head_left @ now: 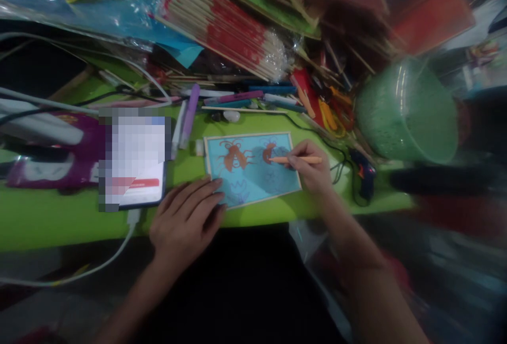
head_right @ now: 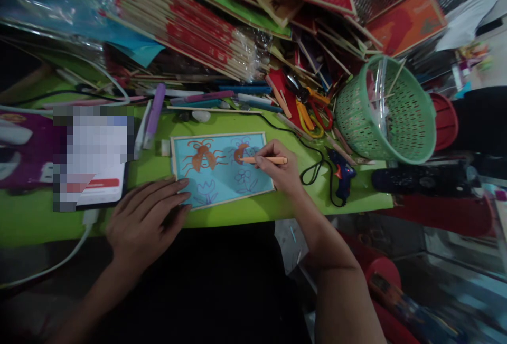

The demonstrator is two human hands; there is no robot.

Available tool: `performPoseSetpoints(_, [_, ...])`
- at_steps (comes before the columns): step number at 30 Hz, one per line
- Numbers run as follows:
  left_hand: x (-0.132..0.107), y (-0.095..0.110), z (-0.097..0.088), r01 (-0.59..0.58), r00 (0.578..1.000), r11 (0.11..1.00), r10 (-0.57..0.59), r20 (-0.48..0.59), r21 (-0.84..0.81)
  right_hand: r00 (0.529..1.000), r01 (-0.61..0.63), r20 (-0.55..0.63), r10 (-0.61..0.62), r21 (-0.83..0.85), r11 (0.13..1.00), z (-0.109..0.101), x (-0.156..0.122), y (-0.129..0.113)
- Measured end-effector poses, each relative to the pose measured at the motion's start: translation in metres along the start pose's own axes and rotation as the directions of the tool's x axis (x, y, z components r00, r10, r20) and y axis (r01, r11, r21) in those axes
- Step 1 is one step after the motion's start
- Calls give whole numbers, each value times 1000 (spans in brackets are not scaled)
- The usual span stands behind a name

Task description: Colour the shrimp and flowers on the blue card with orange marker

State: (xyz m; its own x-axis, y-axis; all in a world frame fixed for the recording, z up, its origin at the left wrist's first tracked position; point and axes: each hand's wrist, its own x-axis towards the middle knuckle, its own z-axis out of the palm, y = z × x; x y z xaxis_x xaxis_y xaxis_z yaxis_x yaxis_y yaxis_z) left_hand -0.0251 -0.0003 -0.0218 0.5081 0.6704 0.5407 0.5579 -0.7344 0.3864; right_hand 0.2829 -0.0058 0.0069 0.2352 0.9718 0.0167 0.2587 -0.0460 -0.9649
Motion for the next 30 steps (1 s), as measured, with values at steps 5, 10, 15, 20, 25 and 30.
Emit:
performPoseSetpoints(5, [0,1,0,1,1000,1000,-1,1,0,1000,-4,-9,4,-18,1000,0,0,1])
performPoseSetpoints(10, [1,2,-1,1,1000,1000,-1,0,6,1000,-9,3,9,-18,1000,-2,0,0])
performPoseSetpoints(15, [0,1,0,2,1000,1000,-2,4,3,1000,-17,-16,16,-50,999,0,1,-2])
performPoseSetpoints(20, [0,1,0,-3,1000,1000,3,-1,-1,1000,-4,-21,3,-27,1000,1,3,-5])
performPoseSetpoints(25, [-1,1,0,10,1000,1000,-10,2,2,1000,-4,-31,3,-43,999,0,2,-5])
performPoseSetpoints(30, [-1,0,1,8,1000,1000,-8,6,-2,1000,-22,-21,21,-59,998,1,1,-3])
